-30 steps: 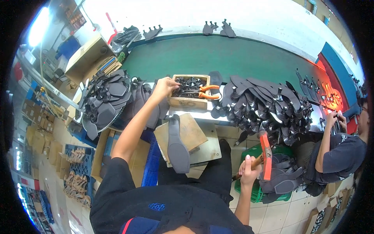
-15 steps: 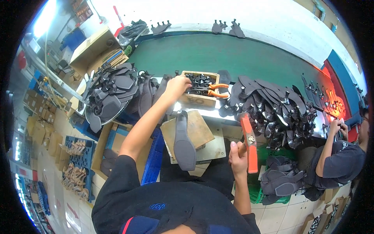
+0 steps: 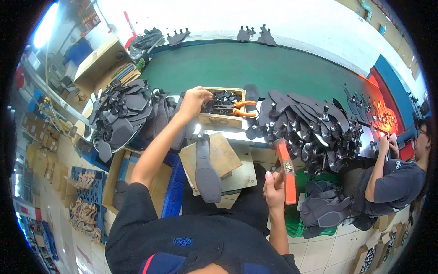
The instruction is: Assembling shoe components by nailing and hammering them onto a last.
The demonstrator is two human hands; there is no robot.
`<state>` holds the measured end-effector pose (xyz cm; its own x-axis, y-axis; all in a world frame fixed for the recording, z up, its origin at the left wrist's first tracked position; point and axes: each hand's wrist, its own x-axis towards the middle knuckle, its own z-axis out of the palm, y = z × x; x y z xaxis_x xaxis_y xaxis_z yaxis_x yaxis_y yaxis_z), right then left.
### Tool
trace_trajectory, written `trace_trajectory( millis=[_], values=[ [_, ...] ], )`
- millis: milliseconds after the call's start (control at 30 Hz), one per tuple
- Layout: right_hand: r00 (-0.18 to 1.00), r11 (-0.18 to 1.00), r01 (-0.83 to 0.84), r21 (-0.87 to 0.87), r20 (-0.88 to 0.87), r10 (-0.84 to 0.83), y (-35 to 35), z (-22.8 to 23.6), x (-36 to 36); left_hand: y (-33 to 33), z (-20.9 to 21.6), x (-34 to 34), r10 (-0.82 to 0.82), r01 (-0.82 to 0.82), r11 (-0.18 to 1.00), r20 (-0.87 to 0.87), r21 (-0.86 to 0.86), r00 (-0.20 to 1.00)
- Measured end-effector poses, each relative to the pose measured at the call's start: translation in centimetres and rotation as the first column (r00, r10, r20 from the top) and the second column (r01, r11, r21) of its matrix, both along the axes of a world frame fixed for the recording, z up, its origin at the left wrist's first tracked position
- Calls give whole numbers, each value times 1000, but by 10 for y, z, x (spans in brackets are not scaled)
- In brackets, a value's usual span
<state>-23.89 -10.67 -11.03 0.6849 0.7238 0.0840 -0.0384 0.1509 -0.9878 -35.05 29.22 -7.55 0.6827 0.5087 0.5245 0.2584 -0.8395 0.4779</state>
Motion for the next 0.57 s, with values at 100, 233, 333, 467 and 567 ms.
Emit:
trace_trajectory(
  millis=[100, 233, 333, 467, 567],
  values=[
    [999, 998, -43, 40, -25, 44, 2, 4, 0, -31, 20, -9, 100, 53, 784, 210, -618, 972],
    [993, 989, -115, 91, 51, 111, 11, 28, -3, -125, 67, -39, 30, 366, 587, 471, -723, 882],
    [979, 972, -197, 124, 72, 190, 24, 48, -8, -178, 83, -63, 74, 456, 445, 539, -771, 839],
    [949, 924, -313, 222, 107, 296, 49, 80, -18, -221, 94, -82, 97, 566, 337, 626, -752, 774],
    [909, 885, -404, 231, 207, 361, 62, 102, -29, -236, 91, -92, 49, 534, 450, 617, -715, 785]
  ],
)
